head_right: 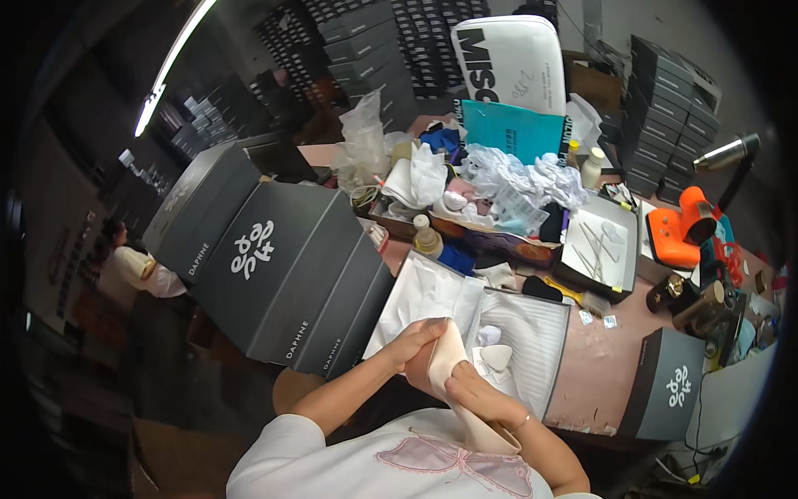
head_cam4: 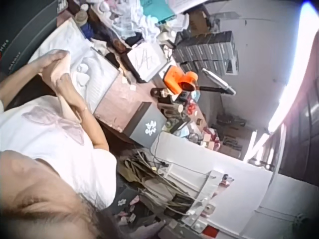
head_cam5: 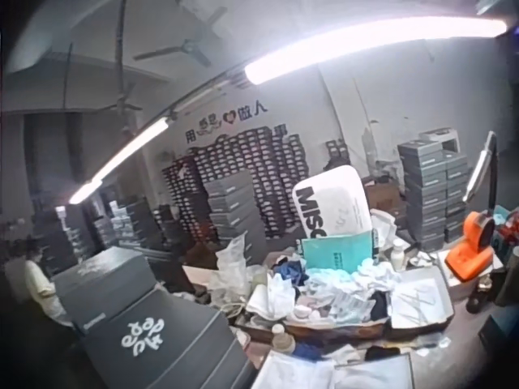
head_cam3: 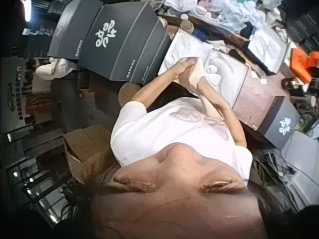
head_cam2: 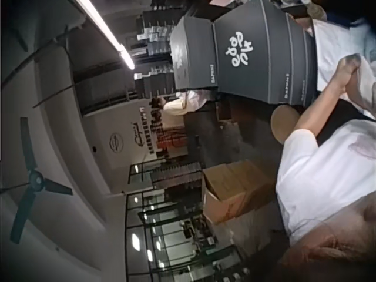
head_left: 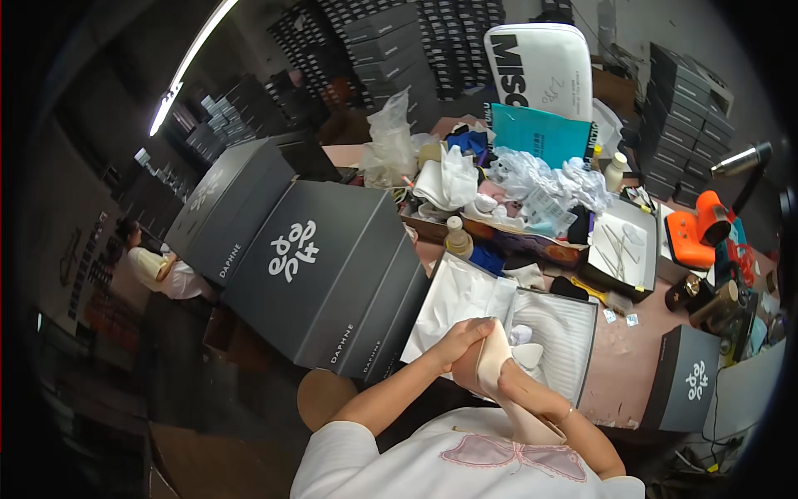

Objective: Inspecting, wiping, and packing high-heeled shoes into branded shoe boxes.

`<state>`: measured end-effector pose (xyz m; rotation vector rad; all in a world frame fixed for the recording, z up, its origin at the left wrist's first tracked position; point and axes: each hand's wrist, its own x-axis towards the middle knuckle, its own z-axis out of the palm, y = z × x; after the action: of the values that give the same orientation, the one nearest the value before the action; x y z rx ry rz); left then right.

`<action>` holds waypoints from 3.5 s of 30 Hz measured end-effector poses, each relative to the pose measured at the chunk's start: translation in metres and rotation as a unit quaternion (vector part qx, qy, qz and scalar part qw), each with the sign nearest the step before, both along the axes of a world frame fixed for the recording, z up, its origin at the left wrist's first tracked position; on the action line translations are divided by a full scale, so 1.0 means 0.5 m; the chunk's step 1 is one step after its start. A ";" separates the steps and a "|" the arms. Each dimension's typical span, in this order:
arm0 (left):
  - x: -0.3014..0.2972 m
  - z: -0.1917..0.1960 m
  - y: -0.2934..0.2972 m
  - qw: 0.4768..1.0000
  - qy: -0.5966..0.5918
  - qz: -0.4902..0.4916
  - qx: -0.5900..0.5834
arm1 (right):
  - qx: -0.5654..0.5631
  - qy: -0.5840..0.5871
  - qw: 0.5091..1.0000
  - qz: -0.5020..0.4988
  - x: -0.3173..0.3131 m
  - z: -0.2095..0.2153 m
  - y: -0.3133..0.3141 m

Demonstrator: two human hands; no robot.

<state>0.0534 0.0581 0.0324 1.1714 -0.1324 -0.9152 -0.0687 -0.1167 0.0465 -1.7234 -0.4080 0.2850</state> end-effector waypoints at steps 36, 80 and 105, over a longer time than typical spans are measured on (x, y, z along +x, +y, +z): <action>-0.215 0.133 0.050 0.784 -0.594 0.180 0.015 | 0.523 0.240 0.818 -0.010 -0.074 0.040 0.013; -0.127 -0.073 0.008 0.959 -0.013 0.283 -0.032 | 0.158 0.352 0.920 -0.069 -0.056 -0.028 0.020; -0.155 -0.043 -0.030 0.929 0.237 0.276 -0.065 | -0.264 -0.146 0.940 -0.160 0.056 -0.029 0.068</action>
<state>-0.0242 0.0431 0.0111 0.7708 0.5027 -0.6466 -0.0409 -0.0827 0.0320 -2.3387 -0.2683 -0.1177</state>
